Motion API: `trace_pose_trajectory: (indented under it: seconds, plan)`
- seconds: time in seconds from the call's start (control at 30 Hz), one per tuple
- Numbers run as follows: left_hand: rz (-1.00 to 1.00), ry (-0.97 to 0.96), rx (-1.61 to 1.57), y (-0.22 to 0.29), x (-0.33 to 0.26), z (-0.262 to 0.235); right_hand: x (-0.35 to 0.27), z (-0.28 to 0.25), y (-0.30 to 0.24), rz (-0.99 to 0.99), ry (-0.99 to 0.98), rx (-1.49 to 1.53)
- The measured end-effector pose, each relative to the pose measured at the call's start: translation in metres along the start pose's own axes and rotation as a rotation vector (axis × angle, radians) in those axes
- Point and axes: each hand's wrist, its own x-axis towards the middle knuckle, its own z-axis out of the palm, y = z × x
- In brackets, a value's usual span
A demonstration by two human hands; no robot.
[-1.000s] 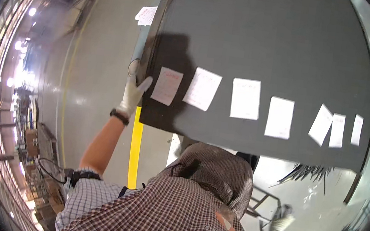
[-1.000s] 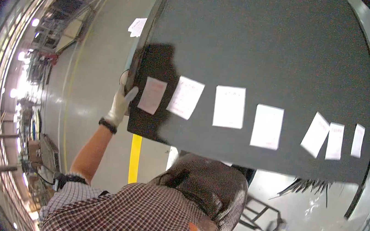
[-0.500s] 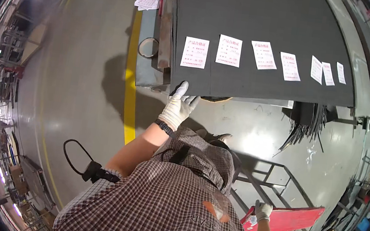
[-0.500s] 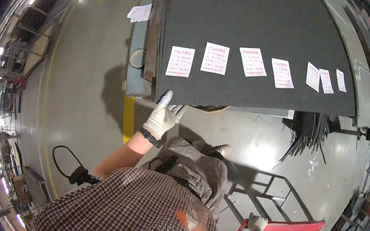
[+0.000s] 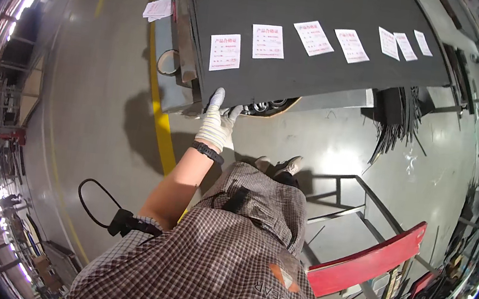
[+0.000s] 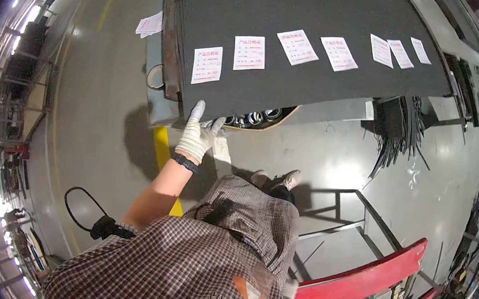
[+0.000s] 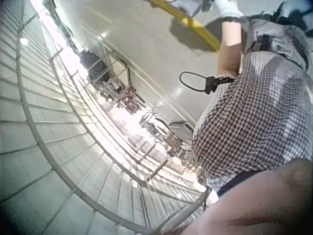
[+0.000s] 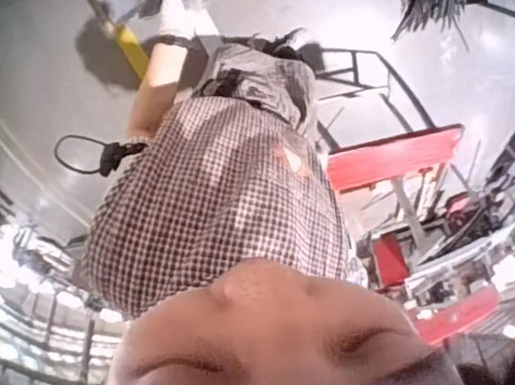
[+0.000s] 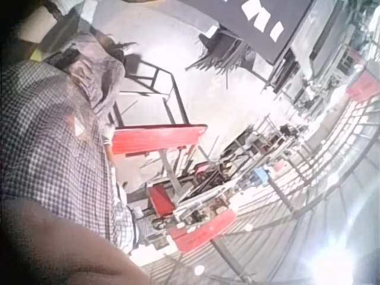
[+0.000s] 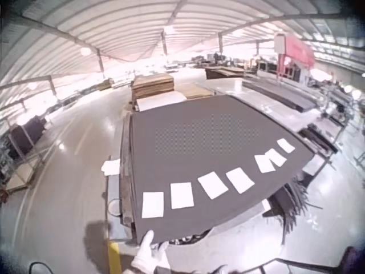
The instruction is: Preparing, cutting, and labeling large foam sheets in a manufacturing facility.
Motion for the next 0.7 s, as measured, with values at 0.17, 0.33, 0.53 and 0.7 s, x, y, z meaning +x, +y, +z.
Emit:
trace_pose_trajectory:
  seconds: [0.17, 0.33, 0.53, 0.7]
  plan:
    - [-0.05, 0.047, -0.098, -0.011, -0.016, 0.02, -0.038, 0.096, -0.015, 0.296, 0.226, 0.549]
    - [-0.066, 0.089, 0.019, -0.005, -0.015, 0.013, -0.034, 0.152, 0.042, 0.674, 0.755, 1.313]
    - [0.144, -0.371, 0.499, 0.012, 0.046, -0.058, 0.042, 0.157, 0.19, 0.44, 0.734, 2.591]
    - [0.442, -0.366, 1.054, -0.002, 0.015, 0.003, 0.068, 0.166, 0.189, 0.389, 0.828, 2.493]
